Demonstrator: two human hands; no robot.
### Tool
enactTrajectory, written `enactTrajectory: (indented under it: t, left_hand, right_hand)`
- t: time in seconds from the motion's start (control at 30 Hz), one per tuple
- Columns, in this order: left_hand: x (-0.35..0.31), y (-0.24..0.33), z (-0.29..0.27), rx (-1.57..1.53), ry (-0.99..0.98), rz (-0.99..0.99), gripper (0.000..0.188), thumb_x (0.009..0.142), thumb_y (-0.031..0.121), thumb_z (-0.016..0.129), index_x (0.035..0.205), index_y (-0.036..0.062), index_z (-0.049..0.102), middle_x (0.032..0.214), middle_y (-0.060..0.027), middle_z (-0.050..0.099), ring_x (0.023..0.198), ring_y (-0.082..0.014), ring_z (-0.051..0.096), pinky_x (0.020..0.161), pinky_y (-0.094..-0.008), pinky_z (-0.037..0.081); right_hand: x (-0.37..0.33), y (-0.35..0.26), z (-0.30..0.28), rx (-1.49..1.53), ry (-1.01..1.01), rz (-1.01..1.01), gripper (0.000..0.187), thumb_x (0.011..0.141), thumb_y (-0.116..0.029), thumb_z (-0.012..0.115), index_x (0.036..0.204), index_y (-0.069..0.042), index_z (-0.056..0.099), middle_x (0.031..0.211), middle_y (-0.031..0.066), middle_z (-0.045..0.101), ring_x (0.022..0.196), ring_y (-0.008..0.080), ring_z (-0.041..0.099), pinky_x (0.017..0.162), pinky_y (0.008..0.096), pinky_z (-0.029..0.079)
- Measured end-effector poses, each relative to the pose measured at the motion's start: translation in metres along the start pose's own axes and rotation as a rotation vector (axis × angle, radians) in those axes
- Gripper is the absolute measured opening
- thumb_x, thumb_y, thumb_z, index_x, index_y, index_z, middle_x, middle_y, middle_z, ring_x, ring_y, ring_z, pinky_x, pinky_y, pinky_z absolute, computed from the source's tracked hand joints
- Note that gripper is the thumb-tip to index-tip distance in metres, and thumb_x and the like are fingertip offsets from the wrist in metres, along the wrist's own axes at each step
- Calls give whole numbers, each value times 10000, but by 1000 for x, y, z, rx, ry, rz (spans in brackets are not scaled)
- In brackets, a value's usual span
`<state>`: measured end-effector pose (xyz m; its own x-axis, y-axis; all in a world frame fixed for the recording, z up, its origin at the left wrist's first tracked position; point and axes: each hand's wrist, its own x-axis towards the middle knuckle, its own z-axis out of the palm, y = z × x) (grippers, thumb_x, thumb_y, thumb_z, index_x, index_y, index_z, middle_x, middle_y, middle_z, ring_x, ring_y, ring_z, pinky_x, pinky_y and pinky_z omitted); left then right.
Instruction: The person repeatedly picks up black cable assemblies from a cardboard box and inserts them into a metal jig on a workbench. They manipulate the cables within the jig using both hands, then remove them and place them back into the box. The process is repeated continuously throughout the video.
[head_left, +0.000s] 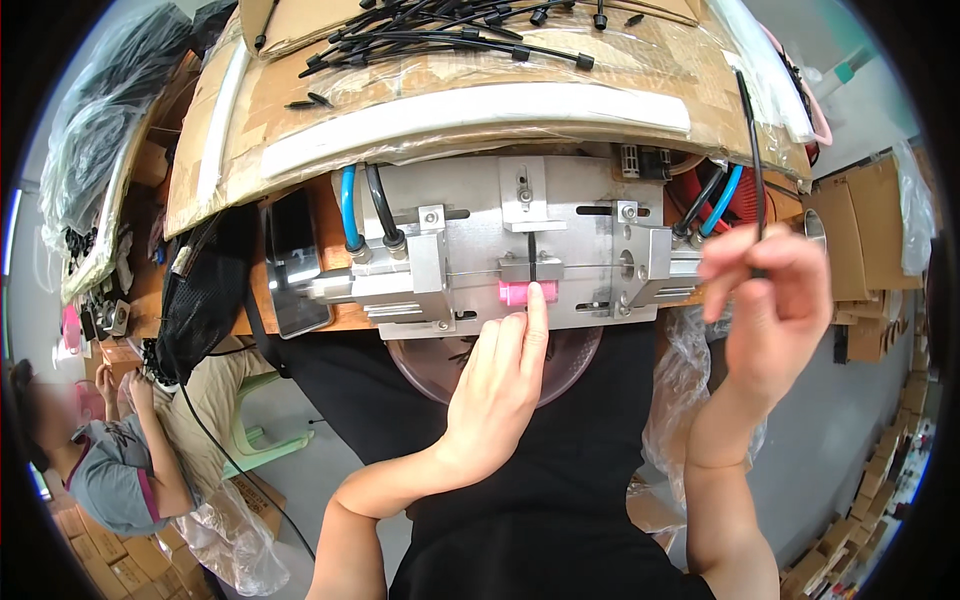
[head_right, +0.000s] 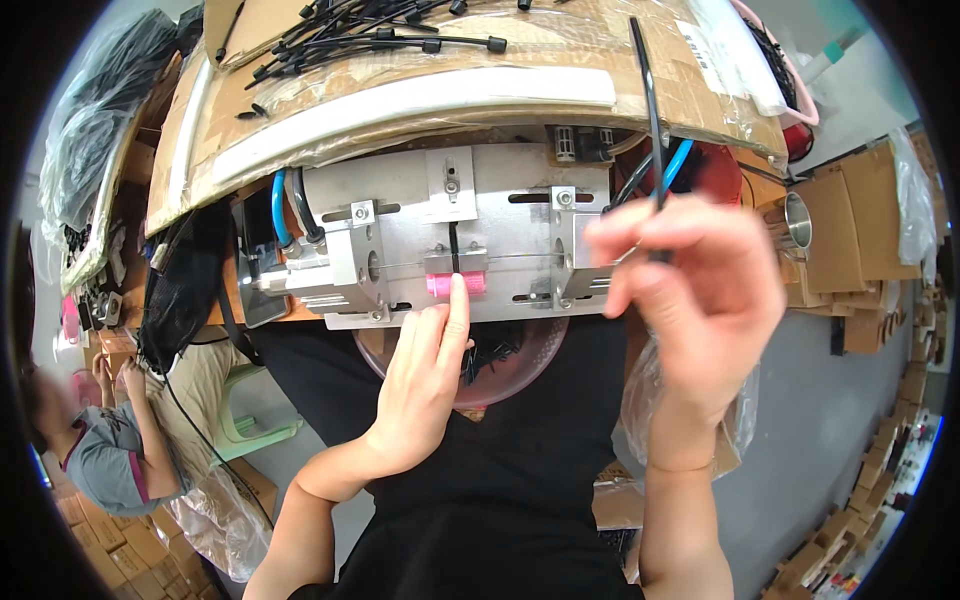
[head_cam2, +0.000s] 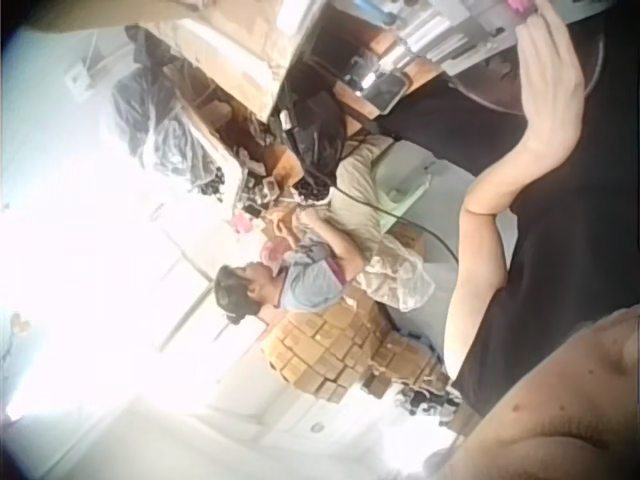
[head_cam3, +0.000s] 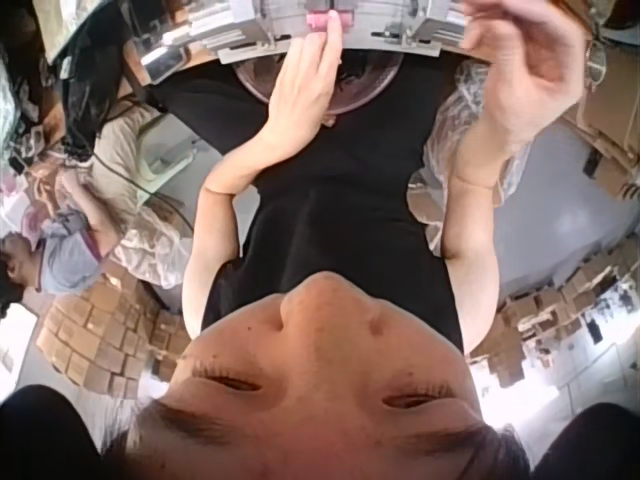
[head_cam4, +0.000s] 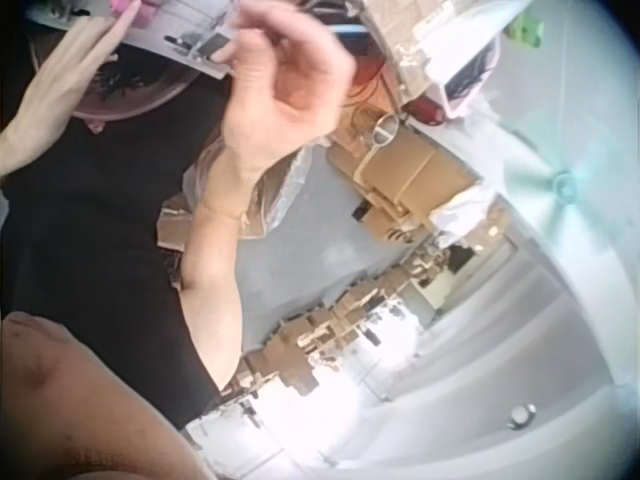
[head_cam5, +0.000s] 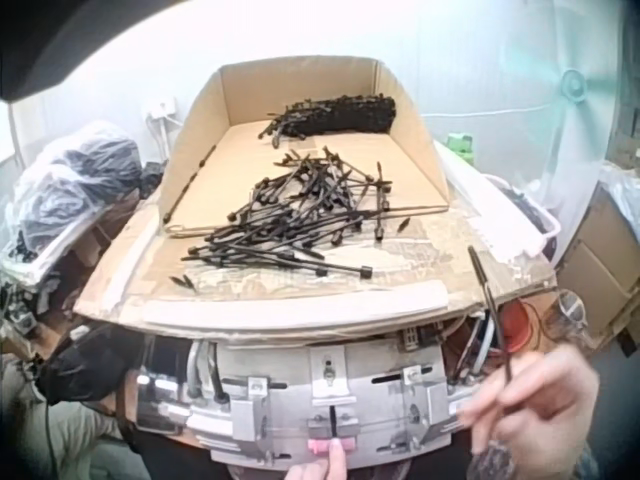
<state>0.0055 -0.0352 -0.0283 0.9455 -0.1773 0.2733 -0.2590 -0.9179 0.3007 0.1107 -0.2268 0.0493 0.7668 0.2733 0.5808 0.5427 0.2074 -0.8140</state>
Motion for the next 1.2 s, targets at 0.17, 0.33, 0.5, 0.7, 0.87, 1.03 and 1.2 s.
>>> enactTrajectory:
  t: [0.17, 0.33, 0.5, 0.7, 0.87, 1.03, 1.2]
  left_hand:
    - [28, -12, -37, -141, 76, 69, 681, 753, -2, 620, 1395, -75, 406, 940, -125, 488, 851, -258, 521, 805, -334, 474]
    - [165, -62, -67, 18, 581, 245, 226, 849, 151, 685, 1022, 25, 612, 852, -142, 576, 793, -305, 576, 713, -373, 461]
    - [201, -73, -79, 23, 141, 76, 226, 852, 56, 648, 1057, -31, 611, 874, -167, 578, 863, -326, 579, 785, -375, 484]
    - [174, -107, -101, -119, 123, 378, 199, 840, 171, 707, 940, 31, 607, 761, -92, 498, 705, -221, 515, 667, -340, 449]
    - [156, -112, -103, -97, 129, 303, 201, 871, 155, 666, 1018, 28, 613, 811, -111, 521, 763, -264, 544, 719, -354, 455]
    - [145, -85, -104, -109, 244, 250, 252, 899, 109, 617, 1135, 22, 603, 934, -136, 549, 847, -313, 563, 761, -392, 460]
    - [125, -67, -102, -94, 175, 192, 260, 785, -25, 679, 1029, 14, 596, 924, -128, 558, 827, -291, 593, 721, -366, 480]
  right_hand:
    - [-65, 22, 42, -532, -123, 60, 539, 731, 151, 712, 1245, 63, 575, 871, 143, 663, 681, 171, 623, 598, 298, 533]
    - [-94, 53, 72, -629, -249, 2, 669, 717, 68, 751, 1342, 63, 512, 706, 99, 561, 608, 211, 549, 572, 333, 475]
    - [-90, 60, 77, -666, -267, 31, 672, 703, 74, 759, 1334, 49, 527, 698, 88, 554, 597, 205, 551, 574, 322, 479]
    - [-80, 50, 69, -733, -375, 82, 656, 757, -38, 757, 1361, 18, 507, 709, 80, 536, 631, 204, 549, 552, 334, 464]
    - [-4, 12, 49, -882, -451, -143, 465, 783, -95, 736, 1219, 4, 611, 745, 65, 586, 685, 207, 577, 569, 328, 491]
    - [144, 61, 36, -1126, -252, -485, 158, 815, -78, 672, 968, -43, 684, 871, 121, 685, 828, 302, 663, 725, 375, 517]
    - [204, 91, 53, -1169, -651, -458, 121, 807, -115, 666, 877, -40, 602, 803, 111, 629, 835, 323, 620, 727, 428, 479]
